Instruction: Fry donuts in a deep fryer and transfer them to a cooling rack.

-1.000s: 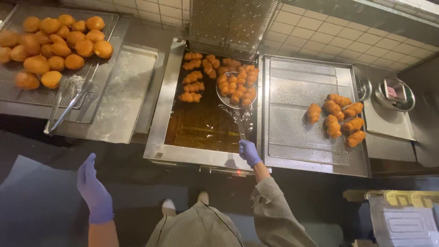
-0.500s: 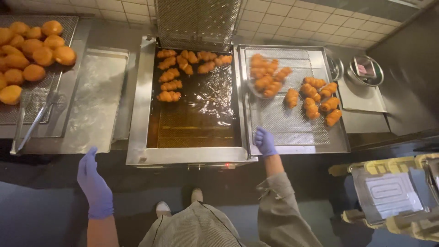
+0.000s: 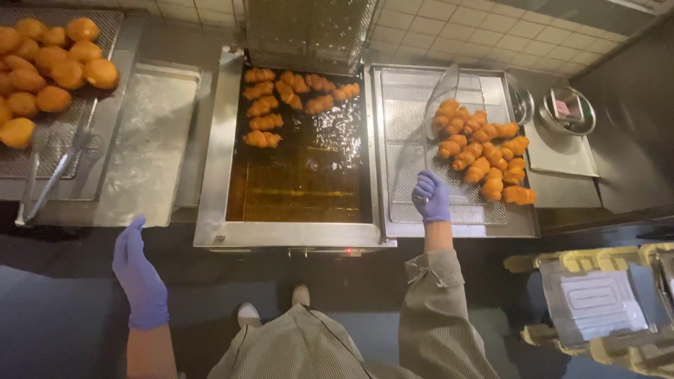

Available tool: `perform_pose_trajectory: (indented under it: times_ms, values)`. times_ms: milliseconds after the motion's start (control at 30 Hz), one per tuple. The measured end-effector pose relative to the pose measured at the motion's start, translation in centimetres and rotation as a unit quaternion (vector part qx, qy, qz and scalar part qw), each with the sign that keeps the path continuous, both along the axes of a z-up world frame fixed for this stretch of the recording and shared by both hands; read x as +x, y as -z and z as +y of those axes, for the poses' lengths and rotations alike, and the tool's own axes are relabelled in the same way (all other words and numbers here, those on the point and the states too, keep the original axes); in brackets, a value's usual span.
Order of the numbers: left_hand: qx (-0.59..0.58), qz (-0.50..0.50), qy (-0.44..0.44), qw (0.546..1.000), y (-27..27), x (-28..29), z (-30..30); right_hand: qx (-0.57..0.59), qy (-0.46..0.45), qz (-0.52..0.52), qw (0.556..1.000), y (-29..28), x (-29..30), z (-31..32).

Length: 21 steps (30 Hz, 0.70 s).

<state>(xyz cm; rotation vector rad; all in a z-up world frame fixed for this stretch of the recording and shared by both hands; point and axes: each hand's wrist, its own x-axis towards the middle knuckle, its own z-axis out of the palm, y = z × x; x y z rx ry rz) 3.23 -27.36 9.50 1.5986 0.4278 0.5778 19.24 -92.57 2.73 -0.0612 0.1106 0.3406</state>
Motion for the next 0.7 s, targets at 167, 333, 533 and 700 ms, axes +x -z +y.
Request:
perform_pose_trajectory:
  times_ms: [167, 333, 533, 700]
  values:
    - [-0.016, -0.011, -0.011, 1.0, 0.5, -0.6, 0.8, 0.125, -0.015, -0.022, 0.992, 0.8, 1.6, 1.6]
    - [0.017, 0.021, -0.022, 0.999, -0.1, -1.4, 1.1, 0.08, 0.007, -0.046, 0.996, 1.1, 1.1, 3.1]
    - [0.014, 0.016, -0.023, 1.0, 0.5, -1.7, 1.5, 0.111, 0.017, -0.019, 0.994, -1.9, -0.2, 5.6]
    - [0.01, 0.012, -0.02, 1.0, -0.1, -1.5, 1.1, 0.122, -0.009, -0.008, 0.992, -1.9, -0.8, 5.3]
